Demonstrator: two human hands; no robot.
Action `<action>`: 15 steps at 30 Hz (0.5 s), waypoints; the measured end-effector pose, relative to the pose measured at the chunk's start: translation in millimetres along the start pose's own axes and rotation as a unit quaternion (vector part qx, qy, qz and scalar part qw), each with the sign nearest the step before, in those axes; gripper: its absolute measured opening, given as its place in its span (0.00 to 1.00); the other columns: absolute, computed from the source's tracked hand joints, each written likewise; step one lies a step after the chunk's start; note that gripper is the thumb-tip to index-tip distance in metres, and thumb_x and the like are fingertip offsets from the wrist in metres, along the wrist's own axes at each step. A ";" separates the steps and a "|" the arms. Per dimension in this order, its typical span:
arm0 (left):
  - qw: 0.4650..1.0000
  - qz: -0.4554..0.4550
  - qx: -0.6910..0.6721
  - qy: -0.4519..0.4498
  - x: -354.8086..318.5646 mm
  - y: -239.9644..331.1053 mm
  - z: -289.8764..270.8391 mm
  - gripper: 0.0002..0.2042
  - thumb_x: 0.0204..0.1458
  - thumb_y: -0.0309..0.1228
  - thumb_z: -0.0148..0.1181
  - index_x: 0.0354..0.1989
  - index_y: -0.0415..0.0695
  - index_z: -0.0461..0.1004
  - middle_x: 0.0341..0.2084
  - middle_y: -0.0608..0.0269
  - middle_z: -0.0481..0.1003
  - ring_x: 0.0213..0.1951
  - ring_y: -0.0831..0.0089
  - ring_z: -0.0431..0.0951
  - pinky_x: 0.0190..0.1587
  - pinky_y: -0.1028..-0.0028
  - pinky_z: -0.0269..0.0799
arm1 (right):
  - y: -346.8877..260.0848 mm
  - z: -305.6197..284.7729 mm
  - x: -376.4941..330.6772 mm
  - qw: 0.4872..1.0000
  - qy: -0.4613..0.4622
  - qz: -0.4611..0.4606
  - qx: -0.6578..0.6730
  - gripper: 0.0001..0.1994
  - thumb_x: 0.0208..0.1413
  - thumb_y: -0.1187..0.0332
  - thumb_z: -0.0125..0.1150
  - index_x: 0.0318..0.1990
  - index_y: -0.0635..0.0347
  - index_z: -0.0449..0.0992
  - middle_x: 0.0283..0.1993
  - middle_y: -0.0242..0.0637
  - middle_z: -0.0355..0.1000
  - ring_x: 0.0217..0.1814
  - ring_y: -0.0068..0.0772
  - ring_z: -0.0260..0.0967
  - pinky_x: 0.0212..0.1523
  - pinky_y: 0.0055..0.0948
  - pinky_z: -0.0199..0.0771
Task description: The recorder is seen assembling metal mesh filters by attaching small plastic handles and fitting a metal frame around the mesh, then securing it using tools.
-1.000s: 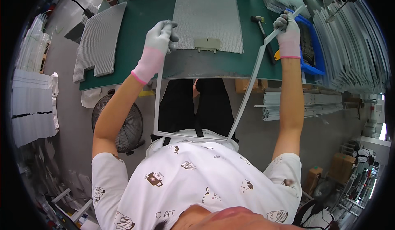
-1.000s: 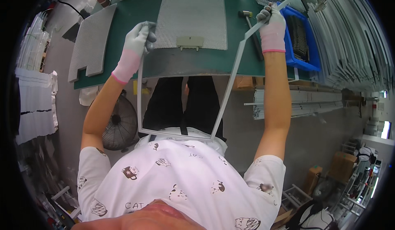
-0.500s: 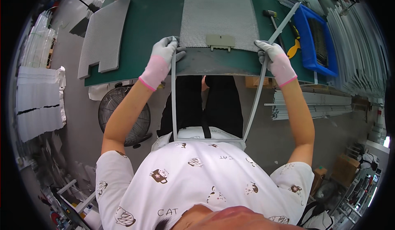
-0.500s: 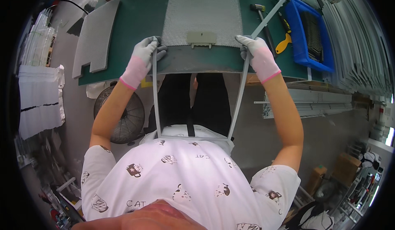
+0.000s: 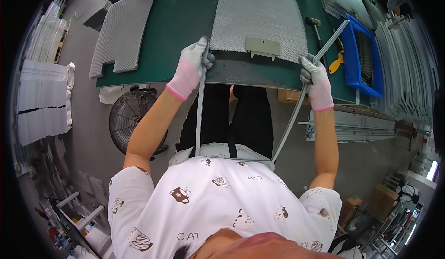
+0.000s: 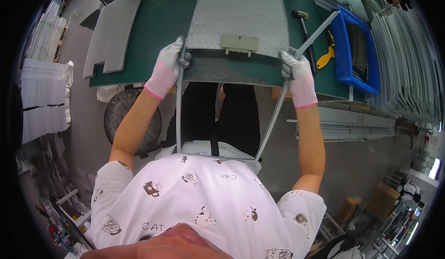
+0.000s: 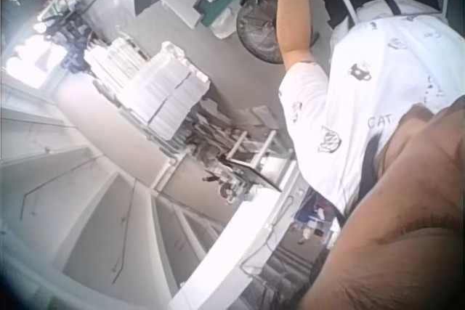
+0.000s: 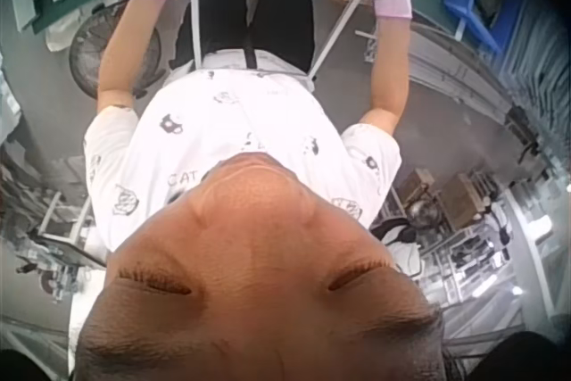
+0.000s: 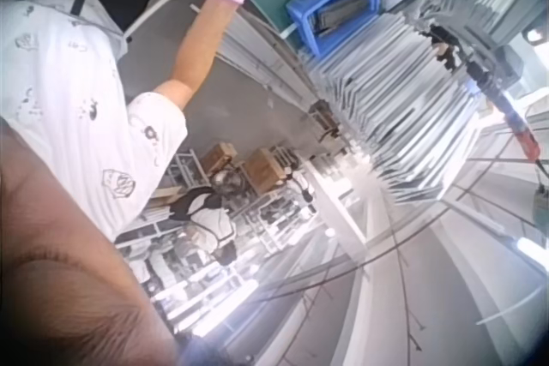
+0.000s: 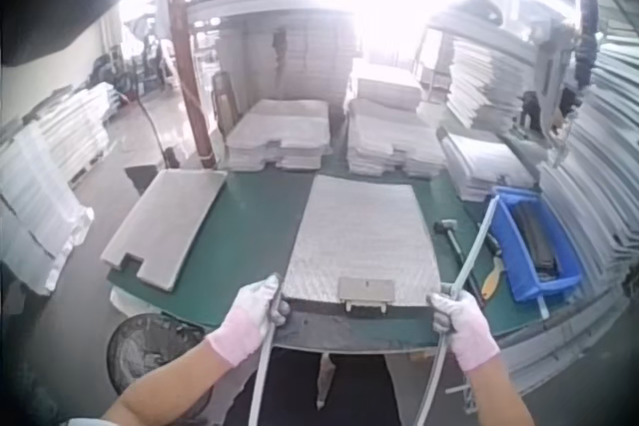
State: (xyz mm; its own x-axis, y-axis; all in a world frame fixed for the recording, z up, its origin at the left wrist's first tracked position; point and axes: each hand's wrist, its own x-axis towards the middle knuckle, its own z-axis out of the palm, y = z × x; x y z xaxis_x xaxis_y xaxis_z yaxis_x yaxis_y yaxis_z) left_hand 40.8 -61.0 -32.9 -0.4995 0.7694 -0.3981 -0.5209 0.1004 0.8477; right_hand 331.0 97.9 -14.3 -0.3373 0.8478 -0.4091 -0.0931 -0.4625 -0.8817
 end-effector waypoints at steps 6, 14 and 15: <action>0.999 -0.011 -0.040 0.023 -2.5 2.2 7.8 0.11 0.60 0.36 0.55 0.30 0.42 0.67 0.18 0.69 0.60 0.18 0.79 0.65 0.18 0.81 0.56 | 7.8 0.0 3.4 0.998 0.034 -0.015 -0.048 0.18 0.55 0.75 0.62 0.52 0.64 0.65 0.30 0.29 0.68 0.16 0.13 0.52 0.16 0.16 0.50; 0.999 0.012 -0.030 0.040 -17.2 10.6 15.4 0.12 0.60 0.37 0.55 0.28 0.43 0.68 0.17 0.72 0.61 0.17 0.82 0.66 0.19 0.81 0.57 | 7.1 10.0 -4.1 0.995 0.033 -0.028 -0.085 0.23 0.53 0.76 0.64 0.54 0.71 0.63 0.26 0.28 0.62 0.16 0.14 0.53 0.17 0.18 0.52; 0.998 0.019 -0.042 0.041 -20.3 12.5 17.8 0.11 0.59 0.36 0.55 0.30 0.42 0.69 0.18 0.71 0.62 0.18 0.83 0.66 0.19 0.82 0.57 | 7.7 8.8 -3.7 0.996 0.032 -0.025 -0.082 0.22 0.53 0.76 0.64 0.54 0.71 0.63 0.26 0.28 0.62 0.16 0.14 0.54 0.17 0.18 0.51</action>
State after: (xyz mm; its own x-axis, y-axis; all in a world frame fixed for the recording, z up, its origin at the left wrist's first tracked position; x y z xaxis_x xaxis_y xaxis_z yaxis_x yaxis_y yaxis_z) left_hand 56.7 -64.1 -7.9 -0.5727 0.7175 -0.3965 -0.5555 0.0160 0.8314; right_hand 323.3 89.0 -17.5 -0.2743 0.8860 -0.3739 0.0482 -0.3756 -0.9255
